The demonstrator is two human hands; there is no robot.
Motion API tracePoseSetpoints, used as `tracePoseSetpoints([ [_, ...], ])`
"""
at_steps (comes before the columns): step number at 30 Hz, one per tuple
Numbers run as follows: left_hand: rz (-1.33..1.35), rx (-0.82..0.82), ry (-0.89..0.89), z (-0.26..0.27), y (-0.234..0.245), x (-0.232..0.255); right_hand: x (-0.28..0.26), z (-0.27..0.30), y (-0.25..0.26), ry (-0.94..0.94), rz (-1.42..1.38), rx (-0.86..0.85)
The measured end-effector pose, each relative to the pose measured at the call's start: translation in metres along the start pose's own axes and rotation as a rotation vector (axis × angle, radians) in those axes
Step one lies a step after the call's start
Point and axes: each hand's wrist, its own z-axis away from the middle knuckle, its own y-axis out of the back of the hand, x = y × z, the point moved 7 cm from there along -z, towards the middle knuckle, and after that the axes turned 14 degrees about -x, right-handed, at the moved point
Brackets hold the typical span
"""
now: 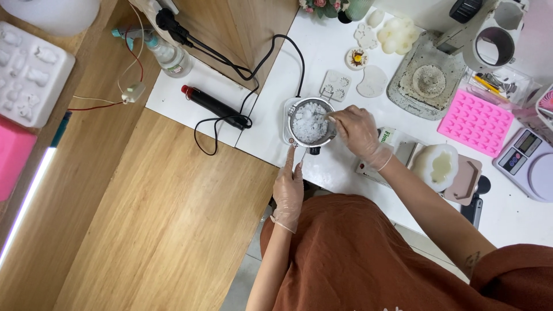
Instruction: Melting wax flakes in a small pot on an electric heater for candle making.
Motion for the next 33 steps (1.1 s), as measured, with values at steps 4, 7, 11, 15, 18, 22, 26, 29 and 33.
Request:
tracePoseSetpoints([
  [4, -0.07, -0.002, 0.03, -0.002, -0.004, -0.008, 0.017, 0.007, -0.03, 0.011, -0.106, -0.069],
  [7, -0.049, 0.034, -0.009, 0.001, 0.001, -0.003, 0.018, 0.004, -0.014, 0.013, -0.106, -0.095],
  [11, -0.057, 0.004, 0.013, -0.002, -0.001, -0.003, -0.003, -0.01, 0.034, 0.036, -0.035, 0.012],
  [15, 0.012, -0.016, 0.016, 0.005, 0.005, 0.004, -0.009, -0.008, 0.03, 0.099, 0.153, -0.008],
  [18, -0.008, 0.042, -0.039, 0.003, 0.002, -0.001, 0.0, -0.008, 0.015, -0.07, 0.101, -0.164],
  [22, 0.01, 0.068, -0.064, 0.003, 0.004, 0.002, 0.002, 0.0, -0.019, -0.204, -0.196, -0.258],
  [26, 0.015, 0.012, -0.006, 0.002, 0.002, 0.0, -0.018, -0.013, -0.012, -0.052, -0.29, -0.093],
  [29, 0.009, 0.009, 0.002, 0.001, -0.002, -0.003, -0.027, -0.016, 0.011, -0.006, -0.062, 0.02],
  [33, -0.024, 0.051, -0.014, 0.001, -0.003, -0.008, -0.008, -0.006, 0.006, -0.147, 0.106, -0.048],
])
